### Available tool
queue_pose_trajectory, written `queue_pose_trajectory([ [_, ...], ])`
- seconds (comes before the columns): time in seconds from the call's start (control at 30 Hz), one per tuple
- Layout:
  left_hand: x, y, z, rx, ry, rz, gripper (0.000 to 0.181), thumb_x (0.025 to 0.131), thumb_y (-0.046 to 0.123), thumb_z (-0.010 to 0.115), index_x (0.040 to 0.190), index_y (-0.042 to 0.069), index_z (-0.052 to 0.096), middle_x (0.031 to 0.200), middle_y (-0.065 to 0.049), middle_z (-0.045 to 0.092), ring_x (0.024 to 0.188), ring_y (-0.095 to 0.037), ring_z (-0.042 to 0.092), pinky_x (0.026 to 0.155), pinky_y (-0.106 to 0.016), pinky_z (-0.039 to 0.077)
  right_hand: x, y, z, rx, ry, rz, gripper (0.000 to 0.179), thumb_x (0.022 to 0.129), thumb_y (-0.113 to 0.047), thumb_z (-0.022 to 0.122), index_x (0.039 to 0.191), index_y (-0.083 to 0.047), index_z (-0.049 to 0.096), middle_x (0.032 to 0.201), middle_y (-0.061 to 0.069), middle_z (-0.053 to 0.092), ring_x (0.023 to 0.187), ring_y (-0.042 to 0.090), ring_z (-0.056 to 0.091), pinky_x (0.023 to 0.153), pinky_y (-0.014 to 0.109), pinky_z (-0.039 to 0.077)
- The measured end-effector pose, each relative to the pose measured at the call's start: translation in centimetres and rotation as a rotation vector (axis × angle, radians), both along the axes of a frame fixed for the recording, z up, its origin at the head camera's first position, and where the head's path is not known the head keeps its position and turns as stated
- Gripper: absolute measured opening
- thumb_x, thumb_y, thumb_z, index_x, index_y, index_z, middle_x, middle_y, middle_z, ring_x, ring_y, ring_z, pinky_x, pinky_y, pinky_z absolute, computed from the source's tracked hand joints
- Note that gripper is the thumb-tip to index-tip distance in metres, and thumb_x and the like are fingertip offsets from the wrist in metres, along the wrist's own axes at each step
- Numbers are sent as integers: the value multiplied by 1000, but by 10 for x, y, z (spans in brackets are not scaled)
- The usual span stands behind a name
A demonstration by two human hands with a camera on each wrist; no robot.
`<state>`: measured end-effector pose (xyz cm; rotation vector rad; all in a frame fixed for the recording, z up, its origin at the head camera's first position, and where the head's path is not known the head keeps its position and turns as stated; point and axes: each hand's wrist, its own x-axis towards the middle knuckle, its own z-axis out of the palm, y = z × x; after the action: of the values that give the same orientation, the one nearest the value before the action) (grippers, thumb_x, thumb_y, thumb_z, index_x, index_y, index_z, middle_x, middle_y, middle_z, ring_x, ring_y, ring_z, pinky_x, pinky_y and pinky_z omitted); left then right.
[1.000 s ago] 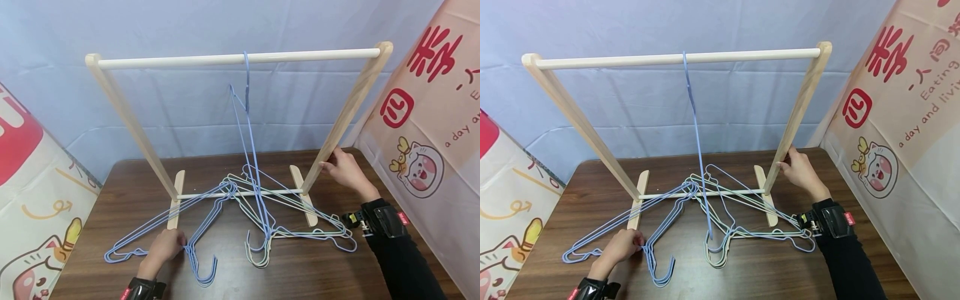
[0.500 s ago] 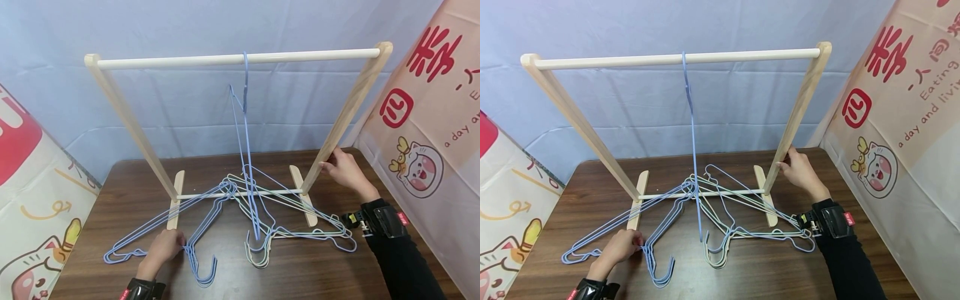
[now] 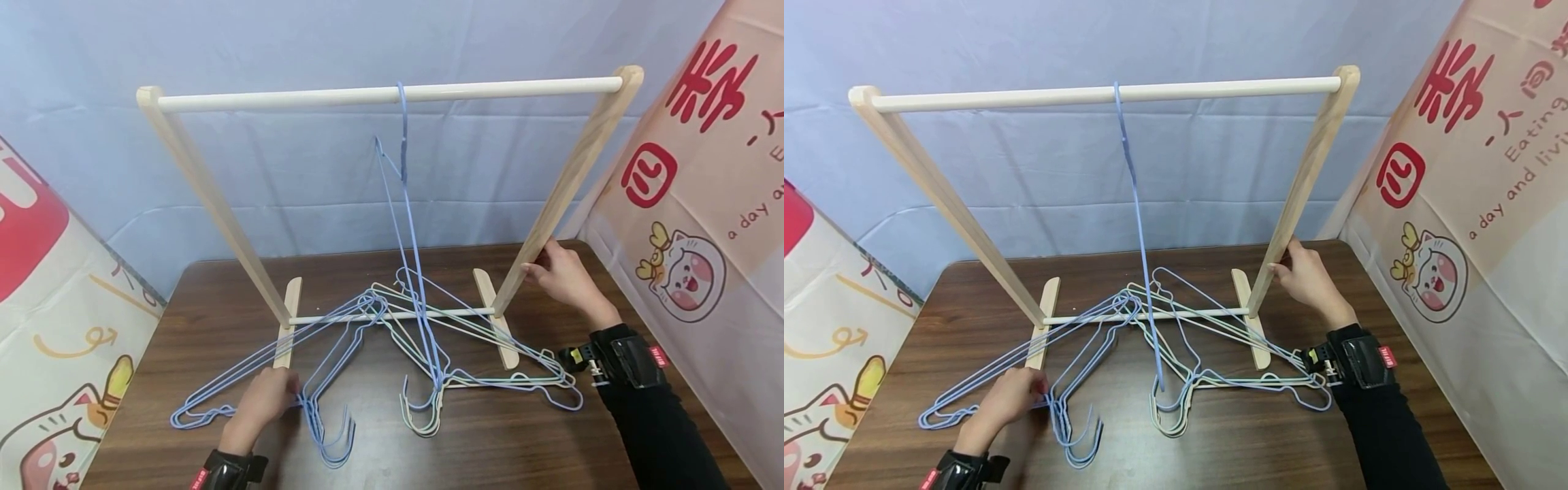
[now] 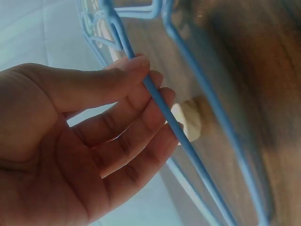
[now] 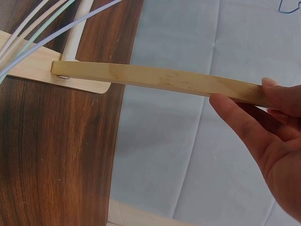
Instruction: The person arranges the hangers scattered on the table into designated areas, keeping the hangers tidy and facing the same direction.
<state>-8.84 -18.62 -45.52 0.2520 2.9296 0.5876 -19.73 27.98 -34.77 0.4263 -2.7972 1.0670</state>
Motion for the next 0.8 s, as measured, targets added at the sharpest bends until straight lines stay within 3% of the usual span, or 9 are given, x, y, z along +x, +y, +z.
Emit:
queue_pose_trajectory([
  [0.27,-3,3,15,-11,84,-16,18,70,-5,60,68,13,64,64,0,60,55,-18,54,52,-33,44,-1,0,-1,-3,-3,5,33,90,-3,56,114,11,39,90,29,56,82,42,60,59,27,51],
  [0.53,-7,2,26,17,90,-14,16,71,-4,63,77,10,68,73,-4,64,65,-23,60,61,-37,48,-1,0,-1,13,15,-6,31,89,-2,57,112,10,41,88,27,57,80,39,61,58,26,50],
  [0.8,-11,1,33,14,123,-31,18,72,-7,60,78,9,67,74,-4,65,66,-25,61,61,-37,48,-1,0,-1,5,17,-7,30,88,-1,57,111,10,41,88,28,57,81,40,61,59,26,50],
])
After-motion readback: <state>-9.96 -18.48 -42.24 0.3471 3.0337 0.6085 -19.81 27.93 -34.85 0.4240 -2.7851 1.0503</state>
